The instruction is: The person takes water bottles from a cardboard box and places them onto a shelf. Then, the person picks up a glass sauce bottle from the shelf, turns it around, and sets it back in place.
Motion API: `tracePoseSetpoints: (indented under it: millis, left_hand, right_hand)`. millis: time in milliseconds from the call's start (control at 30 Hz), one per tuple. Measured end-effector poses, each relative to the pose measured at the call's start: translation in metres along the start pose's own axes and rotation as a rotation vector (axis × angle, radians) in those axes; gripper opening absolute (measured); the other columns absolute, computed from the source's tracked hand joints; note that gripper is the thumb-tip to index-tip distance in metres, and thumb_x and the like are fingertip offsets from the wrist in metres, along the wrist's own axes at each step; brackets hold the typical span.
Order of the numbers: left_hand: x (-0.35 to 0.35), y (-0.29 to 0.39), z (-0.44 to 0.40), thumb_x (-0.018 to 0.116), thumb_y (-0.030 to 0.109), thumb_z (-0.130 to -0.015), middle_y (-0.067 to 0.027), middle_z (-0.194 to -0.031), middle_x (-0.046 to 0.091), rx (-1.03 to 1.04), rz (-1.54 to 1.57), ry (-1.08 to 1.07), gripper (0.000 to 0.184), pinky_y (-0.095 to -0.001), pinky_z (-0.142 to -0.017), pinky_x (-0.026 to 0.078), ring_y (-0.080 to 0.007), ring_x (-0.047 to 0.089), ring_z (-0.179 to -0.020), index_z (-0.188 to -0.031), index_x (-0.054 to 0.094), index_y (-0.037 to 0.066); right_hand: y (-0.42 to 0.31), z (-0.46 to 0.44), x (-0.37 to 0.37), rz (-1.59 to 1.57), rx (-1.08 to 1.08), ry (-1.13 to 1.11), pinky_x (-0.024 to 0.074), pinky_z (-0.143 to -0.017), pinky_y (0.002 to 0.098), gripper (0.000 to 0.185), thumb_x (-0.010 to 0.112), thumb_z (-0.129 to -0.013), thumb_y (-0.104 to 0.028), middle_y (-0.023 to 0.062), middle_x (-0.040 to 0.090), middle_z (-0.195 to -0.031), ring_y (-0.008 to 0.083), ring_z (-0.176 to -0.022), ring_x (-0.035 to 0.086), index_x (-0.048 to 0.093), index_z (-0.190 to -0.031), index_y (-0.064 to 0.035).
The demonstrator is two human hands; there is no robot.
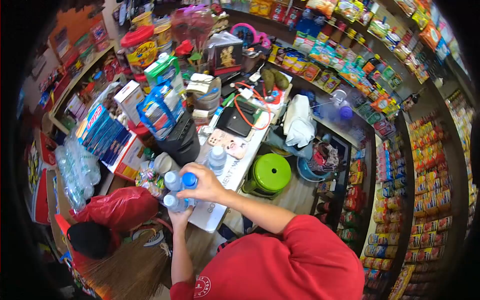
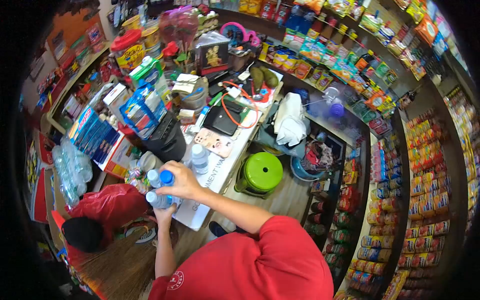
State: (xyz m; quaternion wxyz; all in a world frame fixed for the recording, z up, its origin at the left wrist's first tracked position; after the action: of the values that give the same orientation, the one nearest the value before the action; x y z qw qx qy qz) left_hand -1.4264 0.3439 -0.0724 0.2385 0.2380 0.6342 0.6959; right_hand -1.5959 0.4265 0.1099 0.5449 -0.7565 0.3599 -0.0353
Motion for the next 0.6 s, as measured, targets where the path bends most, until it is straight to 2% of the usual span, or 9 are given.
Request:
tracePoseSetpoints:
  millis: [100,233,267,333,400,467,500,533,600]
  left_hand:
    - [0.010,0.008,0.002,0.079,0.000,-0.062,-0.0098,-0.124,0.053,0.098,-0.075,0.051,0.079,-0.0384,-0.101,0.041,-0.0229,0.054,-0.114,-0.132,0.042,0.002]
    - [0.010,-0.009,0.005,0.077,-0.004,-0.065,-0.0103,-0.124,0.053,0.127,0.075,0.138,0.075,-0.0375,-0.098,0.043,-0.0222,0.054,-0.112,-0.132,0.043,0.001]
    - [0.012,-0.009,0.005,0.077,-0.005,-0.066,-0.0102,-0.123,0.053,0.063,0.055,0.131,0.075,-0.0370,-0.096,0.044,-0.0217,0.054,-0.110,-0.132,0.042,0.000]
    - [0.021,-0.005,0.009,0.077,-0.004,-0.067,-0.0099,-0.122,0.054,0.087,0.059,0.211,0.073,-0.0369,-0.096,0.044,-0.0217,0.055,-0.108,-0.132,0.042,0.000]
    - [0.030,0.000,0.012,0.083,0.007,-0.071,-0.0139,-0.129,0.049,0.104,0.037,0.275,0.082,-0.0372,-0.097,0.042,-0.0242,0.052,-0.113,-0.137,0.035,0.000]
    - [0.033,-0.016,0.023,0.080,0.006,-0.070,-0.0167,-0.136,0.041,0.046,0.004,0.451,0.092,-0.0409,-0.104,0.038,-0.0271,0.048,-0.118,-0.143,0.023,0.002]
    - [0.033,-0.020,0.030,0.078,0.008,-0.071,-0.0200,-0.140,0.035,0.119,-0.097,0.483,0.096,-0.0430,-0.107,0.035,-0.0294,0.043,-0.124,-0.144,0.016,0.002]
    - [0.041,-0.014,0.043,0.077,0.007,-0.070,-0.0211,-0.140,0.034,0.184,-0.168,0.609,0.094,-0.0450,-0.109,0.031,-0.0314,0.037,-0.130,-0.143,0.019,-0.001]
    - [0.060,-0.008,0.076,0.077,0.008,-0.068,-0.0222,-0.140,0.034,0.219,-0.367,0.809,0.094,-0.0470,-0.110,0.030,-0.0340,0.036,-0.130,-0.143,0.022,-0.003]
  right_hand:
    - [0.000,0.002,0.001,-0.023,0.003,0.014,0.0483,-0.080,0.0375,0.046,0.086,-0.061,-0.028,0.0103,0.062,-0.093,0.0291,-0.092,0.062,0.063,-0.092,-0.0049]
    - [0.005,0.012,-0.002,-0.084,-0.017,0.034,0.0470,-0.082,0.0383,0.039,0.085,-0.064,-0.027,0.0102,0.062,-0.092,0.0292,-0.092,0.061,0.063,-0.089,-0.0052]
    - [0.005,0.015,-0.004,-0.095,-0.033,0.025,0.0462,-0.083,0.0391,0.040,0.084,-0.064,-0.027,0.0105,0.062,-0.094,0.0294,-0.094,0.060,0.064,-0.090,-0.0050]
    - [0.005,0.023,-0.013,-0.128,-0.069,0.011,0.0453,-0.086,0.0404,0.041,0.084,-0.064,-0.027,0.0116,0.061,-0.099,0.0308,-0.098,0.059,0.064,-0.093,-0.0052]
    - [0.012,0.034,-0.022,-0.225,0.037,-0.083,0.0411,-0.096,0.0408,0.043,0.084,-0.065,-0.027,0.0142,0.057,-0.113,0.0314,-0.111,0.054,0.065,-0.099,-0.0073]
    - [0.021,0.045,-0.033,-0.340,0.121,-0.134,0.0379,-0.102,0.0406,0.044,0.085,-0.066,-0.027,0.0161,0.054,-0.120,0.0319,-0.118,0.050,0.066,-0.101,-0.0086]
    - [0.026,0.051,-0.040,-0.381,0.184,-0.181,0.0330,-0.106,0.0399,0.042,0.084,-0.067,-0.026,0.0182,0.049,-0.130,0.0314,-0.126,0.044,0.066,-0.102,-0.0099]
    - [0.032,0.058,-0.046,-0.421,0.169,-0.156,0.0324,-0.107,0.0396,0.042,0.084,-0.067,-0.026,0.0185,0.048,-0.131,0.0311,-0.127,0.043,0.065,-0.102,-0.0101]
    - [0.048,0.072,-0.056,-0.504,0.135,-0.108,0.0312,-0.107,0.0389,0.041,0.083,-0.068,-0.024,0.0191,0.047,-0.134,0.0305,-0.129,0.041,0.065,-0.102,-0.0104]
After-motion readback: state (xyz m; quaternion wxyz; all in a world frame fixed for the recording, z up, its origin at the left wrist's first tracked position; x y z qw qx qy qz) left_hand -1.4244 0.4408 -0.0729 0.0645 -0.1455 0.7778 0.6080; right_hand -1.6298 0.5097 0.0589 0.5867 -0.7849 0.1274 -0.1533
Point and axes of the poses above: each hand's wrist, its own z-axis away from the middle knuckle, its own x-axis out of the palm, y = z × x, the point moved 5 cm from there along -z, towards the middle knuckle
